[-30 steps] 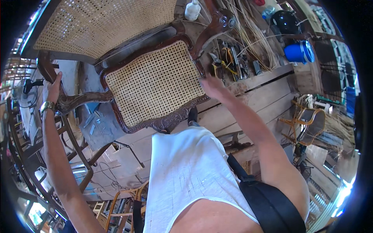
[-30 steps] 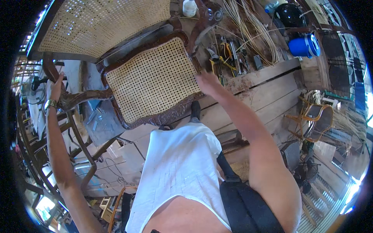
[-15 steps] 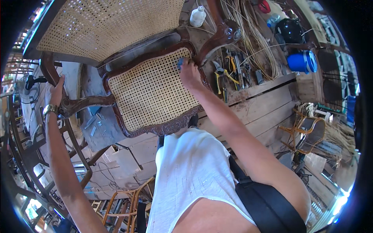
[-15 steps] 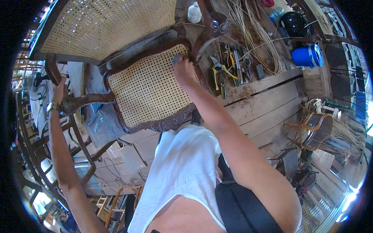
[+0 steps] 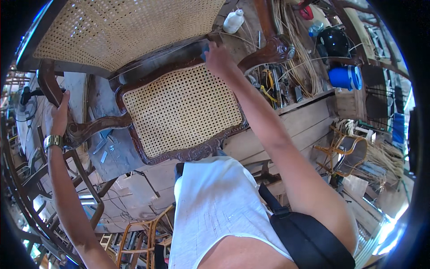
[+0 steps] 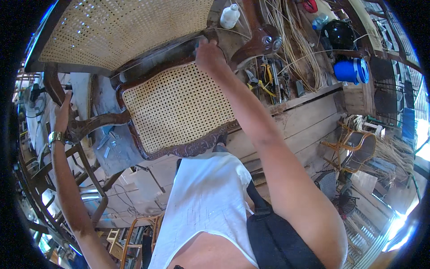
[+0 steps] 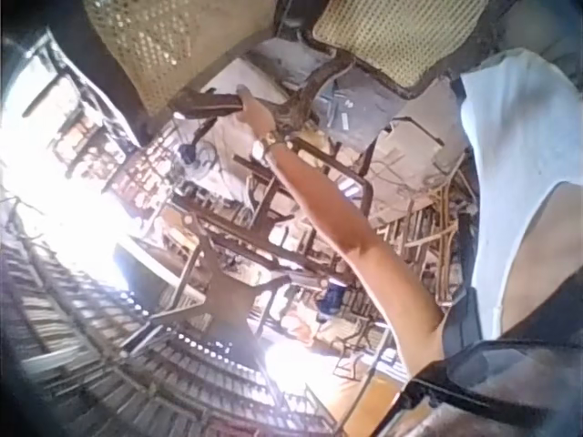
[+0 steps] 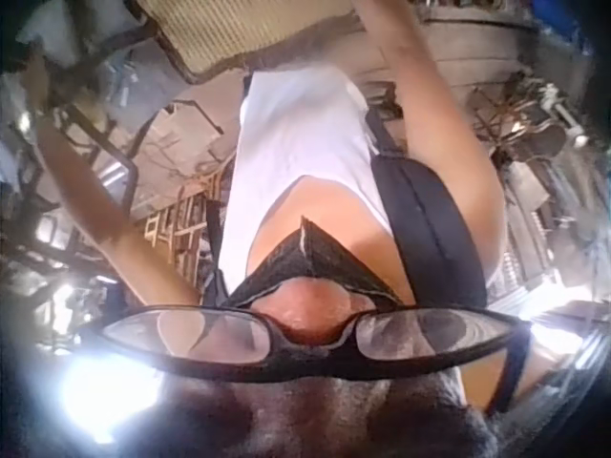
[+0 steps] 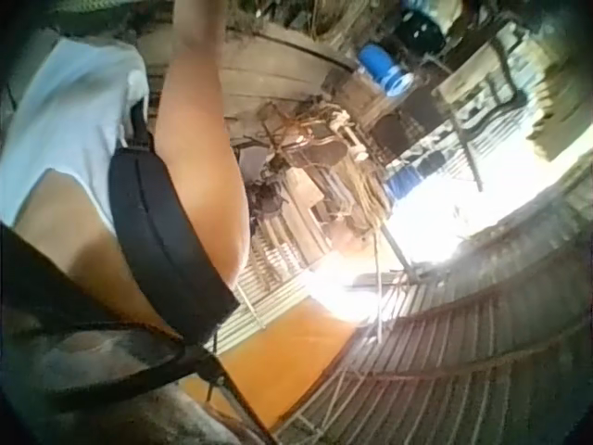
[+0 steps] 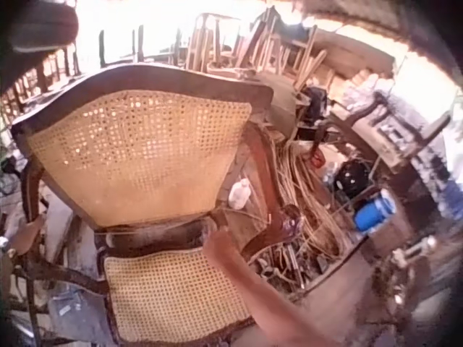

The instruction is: Repairing the woven rattan seat of a wooden chair using various tools.

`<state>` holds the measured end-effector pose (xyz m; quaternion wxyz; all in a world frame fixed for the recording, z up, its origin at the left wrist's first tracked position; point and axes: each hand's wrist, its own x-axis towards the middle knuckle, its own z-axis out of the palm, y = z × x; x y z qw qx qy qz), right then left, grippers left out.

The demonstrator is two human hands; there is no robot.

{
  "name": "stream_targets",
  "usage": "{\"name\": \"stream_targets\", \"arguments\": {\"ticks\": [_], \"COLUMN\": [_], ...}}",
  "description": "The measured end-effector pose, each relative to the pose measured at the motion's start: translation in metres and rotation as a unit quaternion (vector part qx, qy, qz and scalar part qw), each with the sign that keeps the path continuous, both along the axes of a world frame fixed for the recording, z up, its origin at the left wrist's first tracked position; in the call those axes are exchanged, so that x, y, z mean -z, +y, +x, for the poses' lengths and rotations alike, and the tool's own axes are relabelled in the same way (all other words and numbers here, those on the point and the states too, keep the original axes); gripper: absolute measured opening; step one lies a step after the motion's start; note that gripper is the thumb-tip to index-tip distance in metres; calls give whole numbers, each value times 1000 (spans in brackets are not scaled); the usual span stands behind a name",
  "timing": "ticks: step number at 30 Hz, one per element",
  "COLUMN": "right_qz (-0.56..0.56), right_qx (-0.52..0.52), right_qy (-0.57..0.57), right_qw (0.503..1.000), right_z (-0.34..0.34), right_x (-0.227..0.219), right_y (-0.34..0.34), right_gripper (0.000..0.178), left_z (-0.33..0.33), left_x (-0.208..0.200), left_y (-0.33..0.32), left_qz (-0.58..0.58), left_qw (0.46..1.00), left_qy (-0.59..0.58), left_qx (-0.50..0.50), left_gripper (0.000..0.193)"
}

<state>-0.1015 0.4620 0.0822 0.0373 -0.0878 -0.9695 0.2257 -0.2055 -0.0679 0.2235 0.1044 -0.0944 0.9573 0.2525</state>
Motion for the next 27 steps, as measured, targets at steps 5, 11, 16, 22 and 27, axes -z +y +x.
{"name": "stream_targets", "arguments": {"ticks": [5,11,16,22,27], "right_qz": [167,9,284,-146,-407], "right_qx": [10,229,46,-156,-64], "right_qy": [-250,-184,-191,-150,-258], "right_qw": [954,956,938,965,874], "right_z": [-1,-26,-50,6,98], "right_x": [10,-4,93,-6,-23], "right_y": [-11,-12,-112,-212,-106], "right_gripper": [45,55,62,43,42], "left_z": [9,26,17,16,14], "left_x": [-7,-15,-13,-9,-10], "left_y": [-1,13,23,-1,-5], "left_qz": [-4,-3,-40,-52,-21], "left_qw": [999,995,994,998,999], "left_qy": [-37,102,92,19,-13], "left_qx": [-17,17,34,-4,-26], "left_gripper": [91,72,73,94,90]}}
